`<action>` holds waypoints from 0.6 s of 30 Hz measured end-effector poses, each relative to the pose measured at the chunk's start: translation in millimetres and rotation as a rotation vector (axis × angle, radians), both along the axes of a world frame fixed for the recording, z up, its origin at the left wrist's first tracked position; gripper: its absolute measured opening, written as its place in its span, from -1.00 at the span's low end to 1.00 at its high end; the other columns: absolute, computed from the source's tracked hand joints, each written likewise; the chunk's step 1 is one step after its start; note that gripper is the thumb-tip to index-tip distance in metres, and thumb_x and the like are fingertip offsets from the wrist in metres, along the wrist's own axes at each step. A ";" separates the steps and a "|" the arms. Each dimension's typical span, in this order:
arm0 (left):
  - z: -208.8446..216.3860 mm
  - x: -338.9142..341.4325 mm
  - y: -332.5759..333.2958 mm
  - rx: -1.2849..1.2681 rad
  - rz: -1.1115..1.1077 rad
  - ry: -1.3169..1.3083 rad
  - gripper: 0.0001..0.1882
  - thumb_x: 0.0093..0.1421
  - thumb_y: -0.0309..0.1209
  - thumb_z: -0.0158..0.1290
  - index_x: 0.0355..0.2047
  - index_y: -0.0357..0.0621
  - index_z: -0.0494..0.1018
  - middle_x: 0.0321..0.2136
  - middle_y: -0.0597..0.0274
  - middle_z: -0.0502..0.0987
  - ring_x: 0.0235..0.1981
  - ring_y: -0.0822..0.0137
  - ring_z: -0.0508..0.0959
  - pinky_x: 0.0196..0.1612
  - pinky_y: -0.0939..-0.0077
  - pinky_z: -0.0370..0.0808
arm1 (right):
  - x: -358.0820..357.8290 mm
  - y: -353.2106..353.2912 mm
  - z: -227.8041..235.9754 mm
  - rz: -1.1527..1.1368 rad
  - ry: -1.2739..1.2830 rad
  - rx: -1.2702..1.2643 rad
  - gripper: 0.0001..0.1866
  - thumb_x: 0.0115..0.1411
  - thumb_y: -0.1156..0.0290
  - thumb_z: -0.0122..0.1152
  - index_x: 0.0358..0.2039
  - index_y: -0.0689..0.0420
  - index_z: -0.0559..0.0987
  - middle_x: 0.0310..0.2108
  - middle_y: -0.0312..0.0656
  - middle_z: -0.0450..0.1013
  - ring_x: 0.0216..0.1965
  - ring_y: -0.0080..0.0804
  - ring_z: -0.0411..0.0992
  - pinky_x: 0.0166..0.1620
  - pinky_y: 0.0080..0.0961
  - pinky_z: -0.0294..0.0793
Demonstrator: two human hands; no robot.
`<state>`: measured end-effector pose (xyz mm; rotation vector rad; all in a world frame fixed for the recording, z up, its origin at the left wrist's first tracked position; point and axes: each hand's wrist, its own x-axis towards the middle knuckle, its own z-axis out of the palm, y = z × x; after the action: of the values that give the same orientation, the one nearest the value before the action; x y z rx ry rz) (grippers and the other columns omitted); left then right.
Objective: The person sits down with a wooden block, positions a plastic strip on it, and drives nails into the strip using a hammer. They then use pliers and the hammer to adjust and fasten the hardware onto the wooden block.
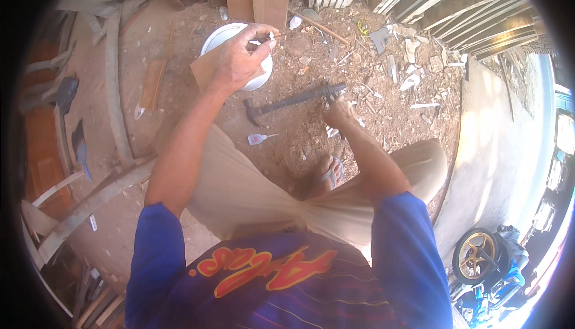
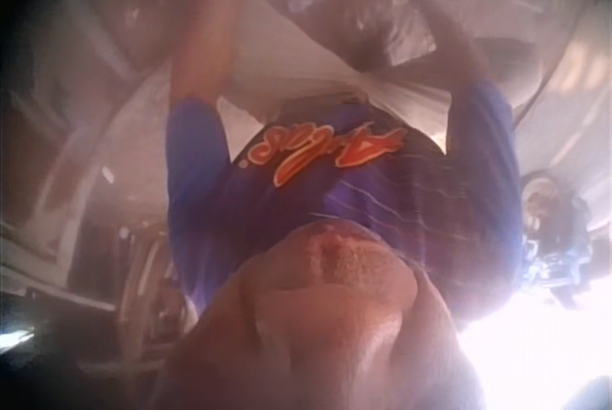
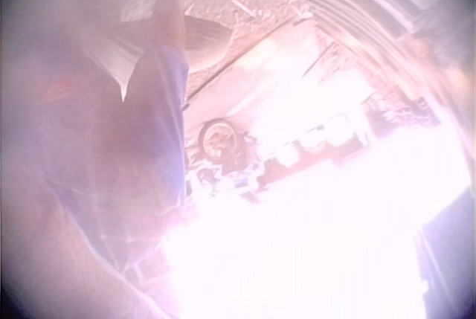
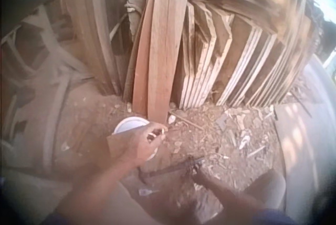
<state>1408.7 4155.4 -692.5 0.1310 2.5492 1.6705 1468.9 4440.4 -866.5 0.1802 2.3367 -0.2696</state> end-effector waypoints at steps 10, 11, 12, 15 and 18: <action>-15.7 4.2 -5.2 -0.100 -0.155 0.189 -0.70 0.33 -0.30 0.14 0.04 0.02 0.61 0.00 0.10 0.65 0.05 0.11 0.62 0.18 0.23 0.50 | -54.6 17.8 192.9 0.353 -0.426 -0.099 -0.69 0.32 0.49 -0.03 -0.07 0.40 0.57 -0.25 0.00 0.59 -0.25 -0.31 0.64 -0.19 -0.35 0.66; -12.8 4.4 -5.5 -0.098 -0.151 0.192 -0.70 0.33 -0.30 0.14 0.04 0.02 0.61 0.00 0.10 0.65 0.05 0.11 0.62 0.18 0.23 0.50 | -53.8 31.6 192.9 0.381 -0.350 -0.342 -0.70 0.34 0.47 -0.02 -0.06 0.40 0.54 -0.34 -0.06 0.59 -0.27 -0.35 0.64 -0.22 -0.27 0.66; -11.1 4.7 -7.0 -0.077 -0.154 0.165 -0.71 0.32 -0.32 0.17 0.03 0.01 0.62 0.02 0.11 0.65 0.06 0.11 0.61 0.19 0.23 0.48 | -49.1 32.3 200.1 0.385 -0.348 -0.340 -0.70 0.34 0.47 -0.02 -0.06 0.40 0.54 -0.34 -0.06 0.59 -0.27 -0.35 0.64 -0.22 -0.27 0.66; -11.4 6.1 -14.8 -0.075 -0.172 0.138 -0.70 0.31 -0.33 0.19 0.04 0.02 0.62 0.04 0.11 0.64 0.05 0.10 0.60 0.19 0.23 0.47 | -38.6 27.7 216.4 -0.270 -0.252 -0.877 -0.52 0.36 0.45 -0.03 0.22 0.46 0.38 -0.07 0.11 0.59 -0.12 -0.15 0.64 -0.01 -0.23 0.67; -11.1 8.9 -16.4 -0.098 -0.191 0.133 -0.69 0.31 -0.34 0.17 0.05 0.01 0.61 0.01 0.09 0.65 0.03 0.08 0.60 0.18 0.23 0.47 | -28.0 15.9 229.3 -0.408 -0.226 -1.022 -0.46 0.36 0.44 -0.03 0.28 0.50 0.31 0.00 0.19 0.56 -0.03 -0.05 0.61 0.08 -0.19 0.65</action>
<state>1417.7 4139.0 -703.6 0.4771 2.6100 1.5116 1440.9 4456.2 -637.1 0.1577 1.6664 -1.4924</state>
